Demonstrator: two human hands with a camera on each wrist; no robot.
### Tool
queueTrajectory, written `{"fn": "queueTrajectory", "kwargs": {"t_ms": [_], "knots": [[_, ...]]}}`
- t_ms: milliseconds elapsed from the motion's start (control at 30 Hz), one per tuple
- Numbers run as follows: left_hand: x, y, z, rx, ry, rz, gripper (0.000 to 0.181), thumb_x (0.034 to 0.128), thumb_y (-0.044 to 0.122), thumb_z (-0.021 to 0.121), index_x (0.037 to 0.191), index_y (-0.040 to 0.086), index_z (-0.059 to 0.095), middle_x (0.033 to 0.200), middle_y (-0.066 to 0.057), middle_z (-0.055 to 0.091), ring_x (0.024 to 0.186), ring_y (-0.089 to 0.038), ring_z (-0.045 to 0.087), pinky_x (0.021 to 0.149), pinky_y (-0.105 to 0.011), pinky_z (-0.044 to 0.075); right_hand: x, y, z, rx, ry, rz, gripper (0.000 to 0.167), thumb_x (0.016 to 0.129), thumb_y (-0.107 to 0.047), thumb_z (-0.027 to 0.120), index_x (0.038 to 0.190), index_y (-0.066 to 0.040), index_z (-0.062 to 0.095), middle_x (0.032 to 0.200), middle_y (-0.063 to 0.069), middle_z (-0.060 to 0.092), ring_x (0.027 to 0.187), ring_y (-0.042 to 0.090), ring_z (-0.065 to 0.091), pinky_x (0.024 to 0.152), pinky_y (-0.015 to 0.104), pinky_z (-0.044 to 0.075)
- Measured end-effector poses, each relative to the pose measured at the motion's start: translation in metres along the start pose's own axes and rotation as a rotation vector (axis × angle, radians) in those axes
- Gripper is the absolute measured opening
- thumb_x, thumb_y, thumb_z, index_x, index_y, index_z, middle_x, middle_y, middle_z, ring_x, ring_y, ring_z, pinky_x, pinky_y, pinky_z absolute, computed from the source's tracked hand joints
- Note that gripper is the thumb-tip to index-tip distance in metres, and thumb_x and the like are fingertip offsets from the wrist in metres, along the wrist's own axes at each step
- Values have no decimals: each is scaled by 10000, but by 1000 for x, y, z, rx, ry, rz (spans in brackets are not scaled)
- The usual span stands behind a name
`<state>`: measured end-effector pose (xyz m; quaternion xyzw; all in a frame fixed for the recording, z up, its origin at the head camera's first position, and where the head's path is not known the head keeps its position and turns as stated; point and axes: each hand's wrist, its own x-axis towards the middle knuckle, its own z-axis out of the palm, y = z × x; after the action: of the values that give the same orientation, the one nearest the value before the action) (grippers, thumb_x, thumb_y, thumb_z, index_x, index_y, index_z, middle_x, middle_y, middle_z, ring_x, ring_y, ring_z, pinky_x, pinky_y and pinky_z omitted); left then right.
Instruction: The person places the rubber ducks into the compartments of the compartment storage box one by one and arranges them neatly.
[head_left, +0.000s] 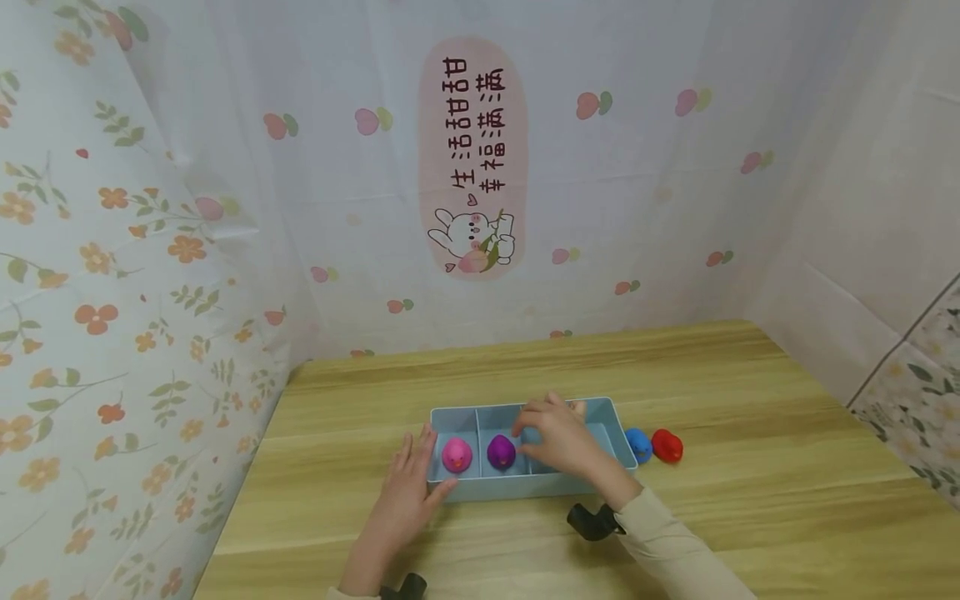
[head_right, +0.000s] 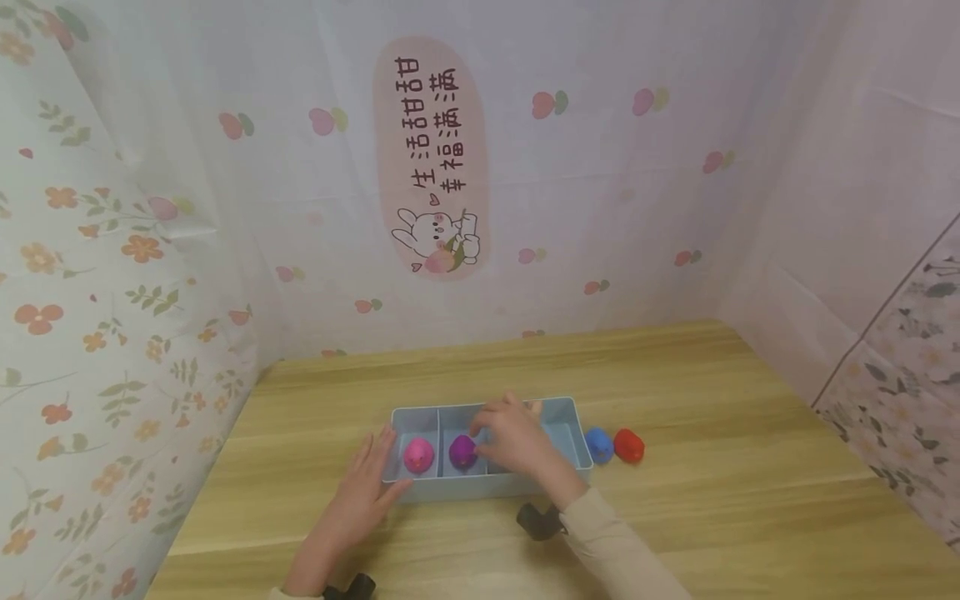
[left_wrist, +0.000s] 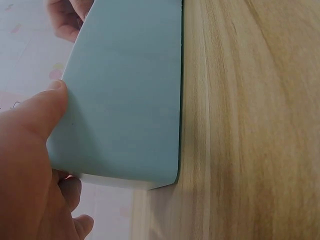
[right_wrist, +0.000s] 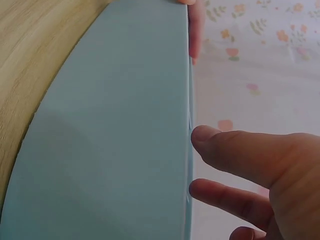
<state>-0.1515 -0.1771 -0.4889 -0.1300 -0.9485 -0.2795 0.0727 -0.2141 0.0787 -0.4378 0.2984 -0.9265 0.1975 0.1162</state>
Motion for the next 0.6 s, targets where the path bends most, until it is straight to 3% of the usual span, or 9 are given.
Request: {"fn": "queueTrajectory", "kwargs": {"t_ms": [600], "knots": [[0,2,-3,13,-4,2,722,934,389,579,1477,3,298,1564,-152,257,1419,-471,183,1137,-614,184,-13,20,-10,8,-38,108,186,713,-242,840,862,-240,730,971,-97,677,814,115,373,693,417,169]]}}
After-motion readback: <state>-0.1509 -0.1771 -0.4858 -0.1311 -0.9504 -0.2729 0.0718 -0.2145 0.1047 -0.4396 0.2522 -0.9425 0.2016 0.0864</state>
